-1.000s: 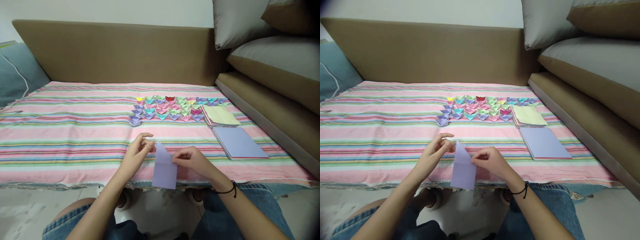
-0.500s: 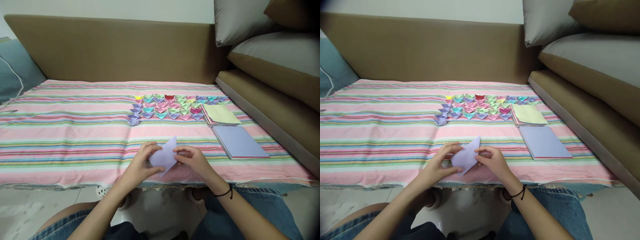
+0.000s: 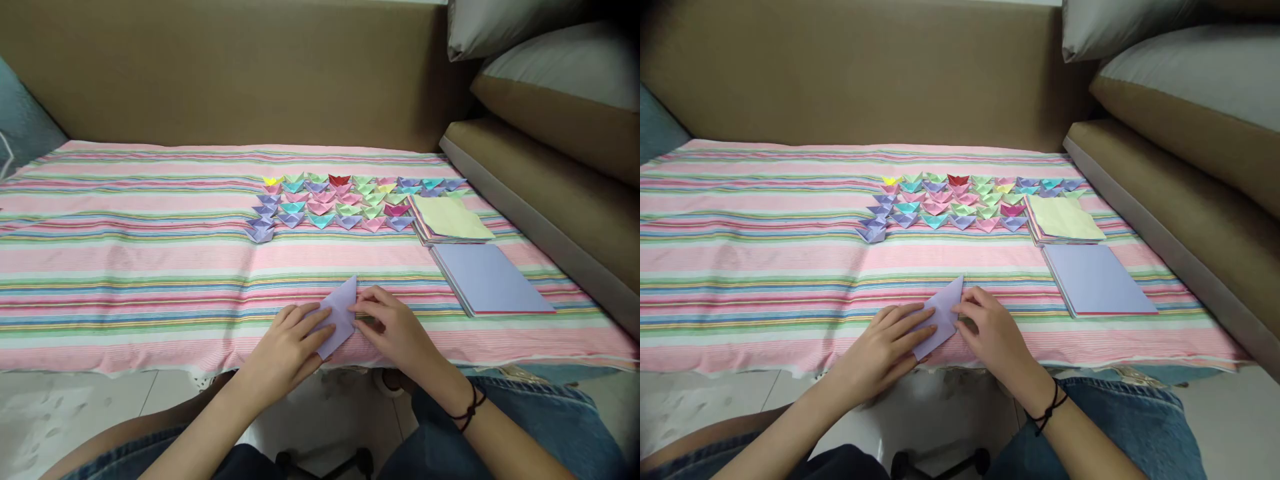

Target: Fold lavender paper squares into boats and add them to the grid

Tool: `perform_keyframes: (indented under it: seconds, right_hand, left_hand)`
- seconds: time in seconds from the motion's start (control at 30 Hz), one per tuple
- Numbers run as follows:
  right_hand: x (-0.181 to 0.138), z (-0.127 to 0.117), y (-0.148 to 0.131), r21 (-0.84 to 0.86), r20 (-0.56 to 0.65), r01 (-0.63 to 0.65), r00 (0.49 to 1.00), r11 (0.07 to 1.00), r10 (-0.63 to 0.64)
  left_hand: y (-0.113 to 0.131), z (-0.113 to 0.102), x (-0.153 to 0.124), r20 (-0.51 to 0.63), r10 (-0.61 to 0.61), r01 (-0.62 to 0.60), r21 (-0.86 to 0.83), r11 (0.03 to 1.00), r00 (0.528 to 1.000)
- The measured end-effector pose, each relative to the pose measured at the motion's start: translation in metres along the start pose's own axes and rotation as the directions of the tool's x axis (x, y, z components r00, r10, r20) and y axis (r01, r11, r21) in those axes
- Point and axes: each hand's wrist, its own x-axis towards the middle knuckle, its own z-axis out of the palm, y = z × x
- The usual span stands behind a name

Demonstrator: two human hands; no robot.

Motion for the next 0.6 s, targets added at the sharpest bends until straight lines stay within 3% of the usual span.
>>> perform_keyframes:
  seconds: [0.07, 0.13, 0.27, 0.37, 0.5, 0.6]
  right_hand:
    - [0.000, -0.001, 0.000, -0.040, 0.006, 0.138, 0.990, 0.990, -0.138]
    - [0.000, -0.001, -0.001, -0.026, 0.024, 0.190, 0.982, 0.982, -0.189]
    - [-0.001, -0.004, -0.001, 0.053, 0.058, 0.100, 0.993, 0.994, -0.103]
    - [-0.002, -0.003, -0.001, 0.097, 0.061, 0.012, 0.998, 0.995, -0.018]
    - [-0.001, 0.004, -0.003, 0.103, -0.005, -0.057, 0.998, 0.993, 0.058]
    - [0.000, 0.009, -0.004, 0.102, -0.041, -0.088, 0.995, 0.991, 0.092]
  left_hand:
    - [0.000, -0.001, 0.000, -0.052, -0.032, 0.028, -0.086, 0.996, 0.998]
    - [0.000, -0.002, 0.002, -0.110, -0.106, 0.086, -0.173, 0.981, 0.988]
    - [0.003, 0.001, 0.012, -0.187, -0.359, 0.305, -0.265, 0.915, 0.914]
    - [0.005, 0.006, 0.022, -0.199, -0.477, 0.417, -0.280, 0.865, 0.856]
    - [0.005, 0.011, 0.030, -0.230, -0.552, 0.499, -0.250, 0.830, 0.802]
    - [0.010, 0.014, 0.030, -0.329, -0.517, 0.491, -0.166, 0.855, 0.790]
